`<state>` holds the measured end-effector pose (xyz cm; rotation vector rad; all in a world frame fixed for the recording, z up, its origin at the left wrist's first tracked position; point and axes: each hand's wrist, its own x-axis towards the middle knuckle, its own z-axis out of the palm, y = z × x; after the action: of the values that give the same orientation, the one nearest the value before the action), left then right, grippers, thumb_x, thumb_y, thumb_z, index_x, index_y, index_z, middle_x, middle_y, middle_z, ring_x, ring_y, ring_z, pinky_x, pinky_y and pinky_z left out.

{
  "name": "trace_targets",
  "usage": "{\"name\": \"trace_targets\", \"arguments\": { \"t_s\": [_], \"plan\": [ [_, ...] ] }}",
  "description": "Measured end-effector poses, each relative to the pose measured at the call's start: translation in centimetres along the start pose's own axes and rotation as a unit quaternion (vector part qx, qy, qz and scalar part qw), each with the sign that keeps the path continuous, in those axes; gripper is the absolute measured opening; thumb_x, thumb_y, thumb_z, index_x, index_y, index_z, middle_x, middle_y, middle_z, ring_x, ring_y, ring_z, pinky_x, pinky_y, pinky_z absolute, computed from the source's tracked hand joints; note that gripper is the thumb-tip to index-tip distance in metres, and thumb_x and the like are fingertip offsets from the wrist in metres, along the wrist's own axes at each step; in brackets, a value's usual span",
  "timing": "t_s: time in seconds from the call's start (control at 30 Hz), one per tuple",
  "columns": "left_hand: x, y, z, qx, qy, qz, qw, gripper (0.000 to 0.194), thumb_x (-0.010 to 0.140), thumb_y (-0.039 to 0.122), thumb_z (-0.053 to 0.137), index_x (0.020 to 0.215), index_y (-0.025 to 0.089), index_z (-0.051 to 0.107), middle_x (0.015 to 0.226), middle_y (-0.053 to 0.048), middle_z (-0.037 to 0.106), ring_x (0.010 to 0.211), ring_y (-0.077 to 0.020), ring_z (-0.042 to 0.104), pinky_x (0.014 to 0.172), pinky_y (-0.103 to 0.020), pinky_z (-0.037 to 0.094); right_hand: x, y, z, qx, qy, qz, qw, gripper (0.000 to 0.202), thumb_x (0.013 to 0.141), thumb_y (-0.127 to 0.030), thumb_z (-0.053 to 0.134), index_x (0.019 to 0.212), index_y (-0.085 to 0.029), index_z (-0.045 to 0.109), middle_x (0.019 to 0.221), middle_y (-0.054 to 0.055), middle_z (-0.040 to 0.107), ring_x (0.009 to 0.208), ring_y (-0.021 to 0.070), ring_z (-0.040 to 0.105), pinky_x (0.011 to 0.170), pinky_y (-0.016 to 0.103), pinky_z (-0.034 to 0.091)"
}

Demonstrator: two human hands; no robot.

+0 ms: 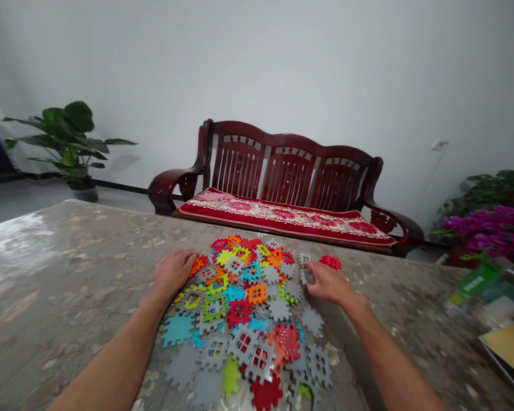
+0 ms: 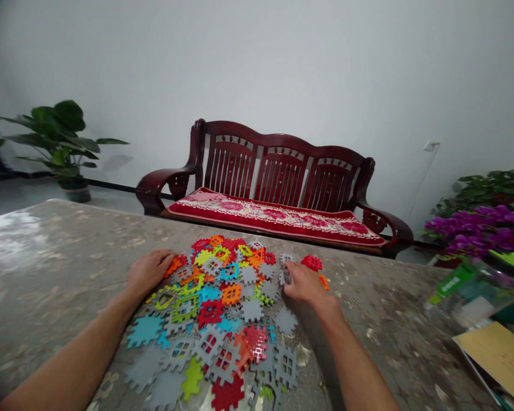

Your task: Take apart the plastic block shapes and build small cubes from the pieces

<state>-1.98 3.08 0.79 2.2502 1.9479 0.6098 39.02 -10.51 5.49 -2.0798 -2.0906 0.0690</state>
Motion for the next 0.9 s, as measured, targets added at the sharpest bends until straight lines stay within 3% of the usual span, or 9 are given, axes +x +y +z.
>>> {"name": "trace_targets", "arguments": {
  "t_s": [0.17,0.4,0.7,0.9],
  "plan": [
    [0.0,0.0,0.1,-0.015,0.014,-0.004,1.0,0.043,0.094,0.039,0.037,0.104,0.024,0.076,0.119,-0.006,0.072,0.11,-0.0247,0.064,0.094,-0.033,0.046,2.7,1.2,-1.6,-0.05,0.045,0.017,0.998,0.062,0.071,-0.023,0.059,0.133,-0.022,0.056,0.128,0.009,0.065,0.114,0.0277,0.059,0.095,0.037,0.043],
    [0.0,-0.2,0.2,-0.023,0.008,0.003,1.0,0.045,0.094,0.04,0.035,0.106,0.022,0.075,0.122,-0.007,0.071,0.112,-0.0255,0.063,0.095,-0.034,0.045,5.7,2.2,-1.9,-0.086,-0.005,0.035,0.996,0.066,0.073,-0.021,0.059,0.138,-0.026,0.05,0.121,0.005,0.068,0.11,0.0251,0.057,0.092,0.034,0.038],
    [0.1,-0.3,0.4,-0.016,0.011,0.001,1.0,0.043,0.094,0.039,0.037,0.105,0.023,0.076,0.123,-0.007,0.071,0.113,-0.0252,0.062,0.096,-0.034,0.045,6.2,3.1,-0.9,-0.075,-0.016,0.028,0.997,0.071,0.07,-0.019,0.059,0.14,-0.027,0.05,0.122,0.003,0.068,0.111,0.0247,0.056,0.095,0.036,0.038],
    [0.0,0.0,0.2,-0.005,0.002,0.0,1.0,0.045,0.095,0.04,0.034,0.105,0.023,0.075,0.123,-0.006,0.07,0.112,-0.0243,0.063,0.095,-0.033,0.045,5.6,2.0,-0.8,0.022,0.056,0.02,0.998,0.059,0.074,-0.02,0.058,0.133,-0.019,0.057,0.129,0.008,0.065,0.114,0.0242,0.059,0.099,0.036,0.042]
  ]
}}
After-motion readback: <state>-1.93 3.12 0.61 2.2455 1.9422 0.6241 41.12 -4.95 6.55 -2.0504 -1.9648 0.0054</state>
